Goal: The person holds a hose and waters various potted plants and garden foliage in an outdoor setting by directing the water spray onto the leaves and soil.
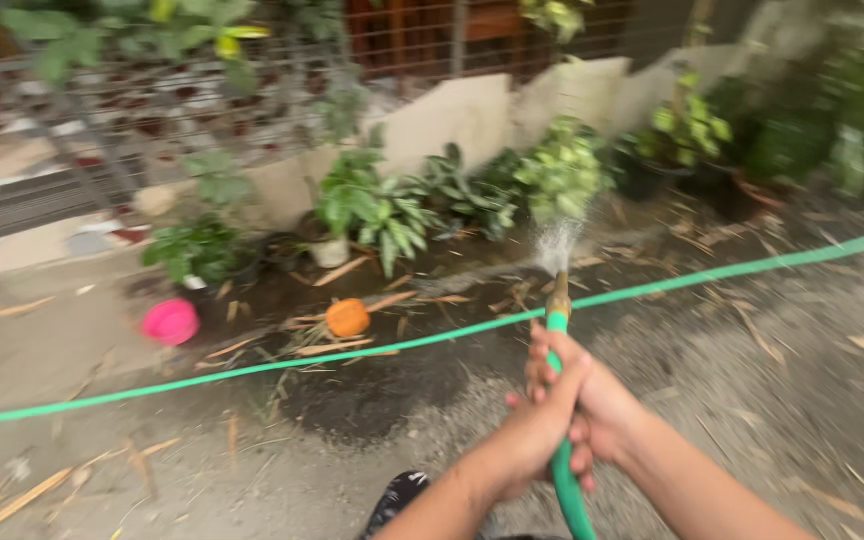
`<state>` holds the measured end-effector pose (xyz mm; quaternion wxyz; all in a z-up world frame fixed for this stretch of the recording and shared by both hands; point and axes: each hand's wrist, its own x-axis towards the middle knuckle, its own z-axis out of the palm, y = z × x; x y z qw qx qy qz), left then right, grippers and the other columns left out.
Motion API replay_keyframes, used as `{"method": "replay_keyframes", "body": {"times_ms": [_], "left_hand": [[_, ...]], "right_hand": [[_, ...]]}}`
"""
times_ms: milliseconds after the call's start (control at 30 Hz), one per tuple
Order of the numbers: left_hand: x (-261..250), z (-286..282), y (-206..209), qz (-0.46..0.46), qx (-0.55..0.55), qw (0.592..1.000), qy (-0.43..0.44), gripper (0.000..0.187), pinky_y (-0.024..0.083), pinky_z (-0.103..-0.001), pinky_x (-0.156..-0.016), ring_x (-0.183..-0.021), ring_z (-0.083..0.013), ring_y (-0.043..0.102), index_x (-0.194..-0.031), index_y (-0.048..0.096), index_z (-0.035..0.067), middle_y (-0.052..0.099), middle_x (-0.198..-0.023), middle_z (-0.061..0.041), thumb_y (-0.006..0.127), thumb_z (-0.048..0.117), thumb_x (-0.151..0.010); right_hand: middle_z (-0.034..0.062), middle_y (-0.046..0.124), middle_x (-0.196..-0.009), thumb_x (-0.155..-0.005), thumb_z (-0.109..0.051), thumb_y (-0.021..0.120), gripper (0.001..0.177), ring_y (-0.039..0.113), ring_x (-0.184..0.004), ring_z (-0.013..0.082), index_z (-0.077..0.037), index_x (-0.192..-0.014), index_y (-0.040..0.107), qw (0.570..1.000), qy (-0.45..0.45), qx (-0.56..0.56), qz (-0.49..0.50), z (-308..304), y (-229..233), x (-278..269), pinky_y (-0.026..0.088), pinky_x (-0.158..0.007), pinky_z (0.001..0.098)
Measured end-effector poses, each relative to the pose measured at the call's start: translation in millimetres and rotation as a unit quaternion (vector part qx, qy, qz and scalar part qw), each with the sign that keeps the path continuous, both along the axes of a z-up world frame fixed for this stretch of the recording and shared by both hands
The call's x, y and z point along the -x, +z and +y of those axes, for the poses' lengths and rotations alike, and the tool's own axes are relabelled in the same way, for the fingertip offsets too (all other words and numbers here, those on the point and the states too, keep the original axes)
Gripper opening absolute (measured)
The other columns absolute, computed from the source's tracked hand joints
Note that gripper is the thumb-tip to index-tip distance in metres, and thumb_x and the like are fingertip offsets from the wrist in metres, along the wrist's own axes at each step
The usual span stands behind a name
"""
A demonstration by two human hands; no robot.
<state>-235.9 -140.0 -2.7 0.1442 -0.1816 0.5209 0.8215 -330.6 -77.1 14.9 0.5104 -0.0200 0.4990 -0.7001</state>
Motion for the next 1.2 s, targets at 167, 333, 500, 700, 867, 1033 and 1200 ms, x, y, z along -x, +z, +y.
{"method": "replay_keyframes", "body": {"times_ms": [167,333,500,700,867,1033,1200], "left_hand": [[-4,-29,-5,-0.005,0.007,0.999,0.054,0.074,0.058,-0.039,-0.053,-0.047,-0.0155,0.050,-0.077,0.041,0.011,0.041,-0.057,0.000,0.035,0.081,-0.102],[-7,-58,-17,-0.059,0.023,0.991,0.115,0.081,0.057,-0.039,-0.051,-0.048,-0.0161,0.054,-0.084,0.043,0.009,0.046,-0.061,-0.002,0.032,0.088,-0.097],[-6,-89,-32,-0.108,0.152,0.965,0.182,0.087,0.059,-0.050,-0.077,-0.103,-0.0240,0.060,-0.117,0.036,0.019,0.053,-0.115,-0.013,0.026,0.098,-0.084],[-29,-121,0,-0.241,0.077,0.956,0.149,0.131,0.047,-0.063,-0.105,-0.135,-0.0493,0.047,-0.165,0.000,0.008,0.026,-0.150,-0.049,0.016,0.100,-0.074],[-73,-160,37,-0.325,0.189,0.926,0.026,0.132,0.045,-0.067,-0.098,-0.125,-0.0513,0.057,-0.162,0.013,0.021,0.045,-0.144,-0.043,0.005,0.104,-0.059],[-81,-190,4,-0.240,0.067,0.959,0.134,0.131,0.043,-0.067,-0.098,-0.122,-0.0429,0.060,-0.160,0.021,0.017,0.051,-0.143,-0.032,0.016,0.104,-0.063],[-79,-202,-23,-0.088,-0.279,0.895,0.337,0.086,0.051,-0.049,-0.070,-0.072,-0.0278,0.060,-0.120,0.046,0.011,0.057,-0.087,-0.008,0.058,0.088,-0.085]], "right_hand": [[-0.0051,0.038,-0.055,-0.093,-0.041,0.061,0.030,0.045,-0.052,0.0127,-0.018,-0.080,0.046,0.997,0.041,-0.055,-0.022,-37,1,-2,0.056,-0.089,0.0420],[-0.0039,0.039,-0.056,-0.093,-0.040,0.060,0.032,0.046,-0.053,0.0141,-0.016,-0.080,0.044,0.991,0.102,-0.068,-0.047,-82,-12,0,0.055,-0.087,0.0423],[-0.0067,0.040,-0.057,-0.092,-0.033,0.063,0.028,0.044,-0.052,0.0120,-0.017,-0.079,0.045,0.978,0.173,-0.065,-0.101,-123,-28,5,0.055,-0.080,0.0440],[-0.0031,0.040,-0.059,-0.091,-0.030,0.059,0.020,0.039,-0.052,0.0139,-0.015,-0.082,0.050,0.972,0.187,-0.132,-0.043,-168,-23,-10,0.059,-0.080,0.0512],[-0.0068,0.038,-0.056,-0.093,-0.034,0.060,0.027,0.036,-0.045,0.0109,-0.018,-0.077,0.044,0.967,0.188,-0.151,-0.079,-192,-35,12,0.045,-0.058,0.0388],[-0.0095,0.035,-0.052,-0.095,-0.042,0.063,0.033,0.028,-0.038,0.0064,-0.018,-0.080,0.046,0.944,0.279,-0.134,-0.110,-196,-28,18,0.025,-0.041,0.0281],[-0.0094,0.034,-0.052,-0.101,-0.054,0.056,0.042,0.027,-0.038,0.0057,-0.016,-0.089,0.045,0.925,0.338,-0.118,-0.128,-193,-13,-41,0.020,-0.036,0.0254]]}}
